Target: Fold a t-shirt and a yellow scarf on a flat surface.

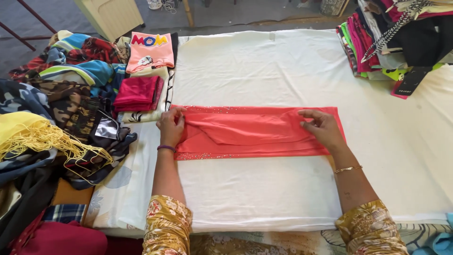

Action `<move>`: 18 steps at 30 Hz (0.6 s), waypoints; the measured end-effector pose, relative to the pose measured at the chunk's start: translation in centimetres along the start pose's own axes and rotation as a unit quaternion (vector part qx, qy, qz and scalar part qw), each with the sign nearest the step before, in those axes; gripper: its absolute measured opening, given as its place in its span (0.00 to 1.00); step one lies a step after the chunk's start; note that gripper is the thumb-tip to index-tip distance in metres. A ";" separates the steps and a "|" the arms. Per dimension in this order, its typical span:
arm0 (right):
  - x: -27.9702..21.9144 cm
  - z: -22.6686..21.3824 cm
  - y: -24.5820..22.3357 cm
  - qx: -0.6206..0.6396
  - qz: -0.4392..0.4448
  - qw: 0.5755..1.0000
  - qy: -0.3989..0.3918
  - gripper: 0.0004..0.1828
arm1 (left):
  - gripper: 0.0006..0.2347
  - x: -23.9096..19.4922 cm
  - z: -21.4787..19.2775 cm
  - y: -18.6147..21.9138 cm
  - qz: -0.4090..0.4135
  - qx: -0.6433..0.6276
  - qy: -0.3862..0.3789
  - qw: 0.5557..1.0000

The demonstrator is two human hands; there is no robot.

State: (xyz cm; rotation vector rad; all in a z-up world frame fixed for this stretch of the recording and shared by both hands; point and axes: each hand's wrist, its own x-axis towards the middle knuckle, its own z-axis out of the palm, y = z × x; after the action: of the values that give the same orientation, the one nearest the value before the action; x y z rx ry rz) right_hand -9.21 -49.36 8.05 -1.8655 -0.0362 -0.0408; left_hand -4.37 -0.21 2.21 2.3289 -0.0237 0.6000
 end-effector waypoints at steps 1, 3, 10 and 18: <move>-0.1 0.1 0.2 -0.026 -0.043 0.999 -0.011 0.22 | 0.07 -0.2 -0.1 0.2 0.018 0.014 0.023 0.999; -0.3 -0.1 -0.2 -0.025 -0.041 0.999 -0.005 0.25 | 0.06 -0.1 -0.3 0.9 0.038 0.019 0.048 0.998; -0.3 -0.5 -1.2 -0.062 -0.016 0.997 0.038 0.31 | 0.07 -0.3 -0.4 3.7 0.117 0.099 0.109 0.982; 0.0 -0.8 -0.2 -0.149 0.002 0.988 0.030 0.33 | 0.13 -2.1 0.9 9.6 0.109 -0.007 -0.153 0.982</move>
State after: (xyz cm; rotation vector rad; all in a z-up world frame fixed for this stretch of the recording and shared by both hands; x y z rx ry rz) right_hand -9.25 -50.06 8.50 -2.1625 0.0160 -0.1056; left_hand -7.66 -8.24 6.90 2.4013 -0.4283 0.3371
